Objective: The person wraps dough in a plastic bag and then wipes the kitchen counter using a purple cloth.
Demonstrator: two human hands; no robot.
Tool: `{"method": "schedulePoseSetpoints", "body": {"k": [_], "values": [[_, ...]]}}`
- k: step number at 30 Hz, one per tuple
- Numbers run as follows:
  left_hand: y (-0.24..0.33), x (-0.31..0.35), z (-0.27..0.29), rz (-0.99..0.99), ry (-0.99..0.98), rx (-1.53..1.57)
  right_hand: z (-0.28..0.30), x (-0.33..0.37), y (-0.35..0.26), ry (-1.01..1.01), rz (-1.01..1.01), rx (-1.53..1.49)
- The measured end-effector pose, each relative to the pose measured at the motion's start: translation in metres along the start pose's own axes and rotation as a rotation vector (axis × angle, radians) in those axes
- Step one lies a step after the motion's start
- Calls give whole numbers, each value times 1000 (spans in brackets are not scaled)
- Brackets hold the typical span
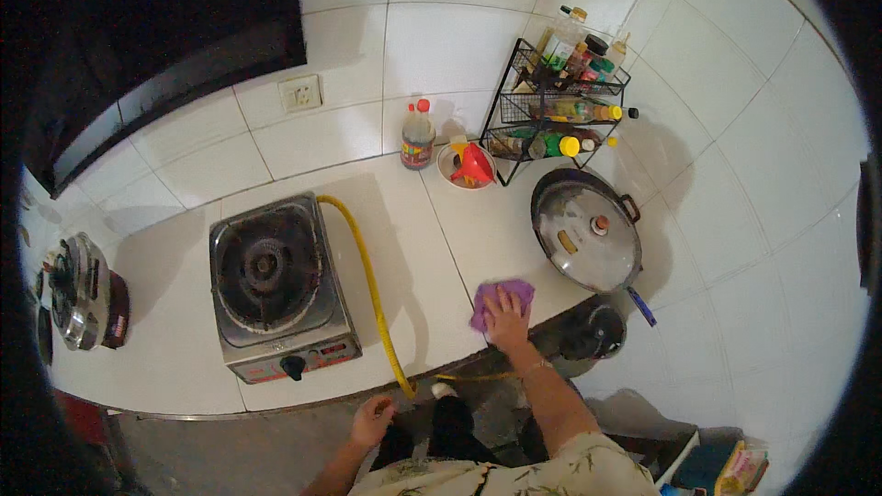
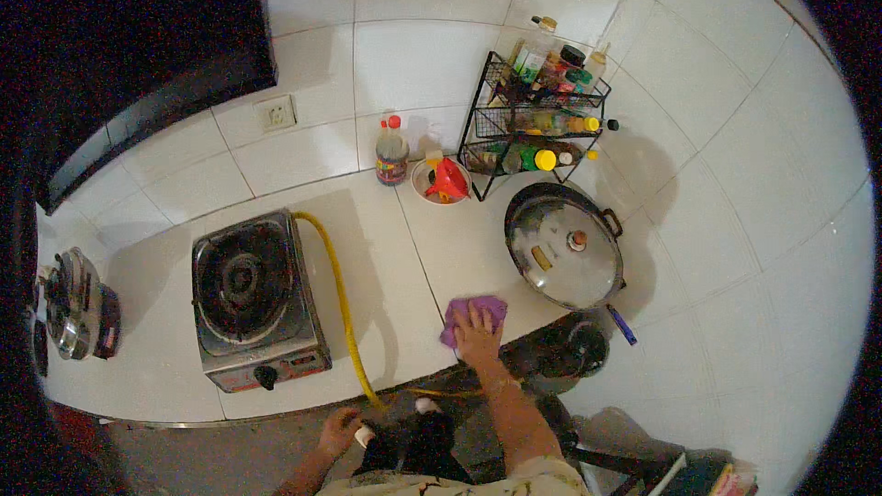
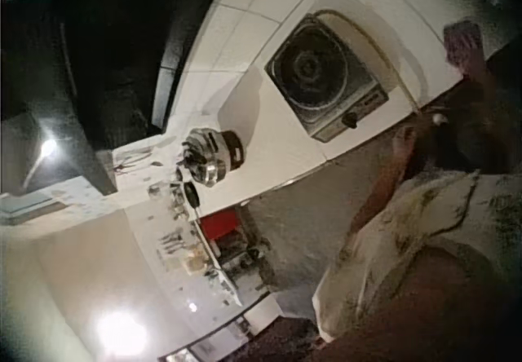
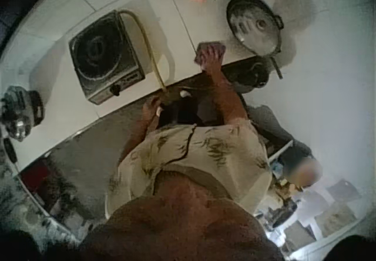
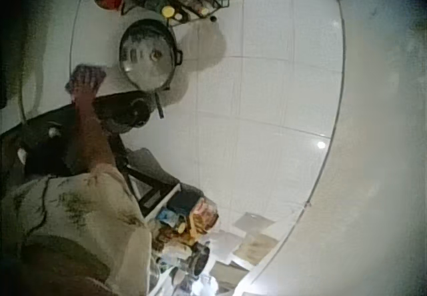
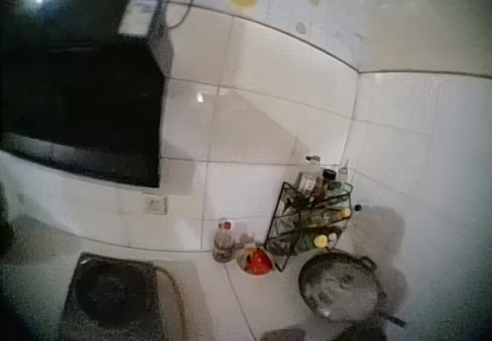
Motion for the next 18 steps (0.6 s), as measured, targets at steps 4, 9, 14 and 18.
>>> {"method": "schedulePoseSetpoints", "body": {"k": [4, 9, 14, 18], "values": [[-16, 5, 6, 72, 209, -54, 22, -91, 8, -152, -176, -138], [38, -10, -9, 294, 277, 100, 3, -56, 24, -175, 53, -130], [46, -49, -46, 67, 388, 17, 19, 24, 56, -117, 374, -256], [102, -58, -73, 109, 436, 128, 25, -14, 59, -123, 324, -261]]}}
Point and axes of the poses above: each hand's wrist, its own x-axis away from the middle knuckle, its own z-axis out of the back of the hand, y = z × x, the point moved 1 cm from there along -x, towards the middle knuckle, and after that the axes turned 13 degrees about -x, right-handed, at the moved point
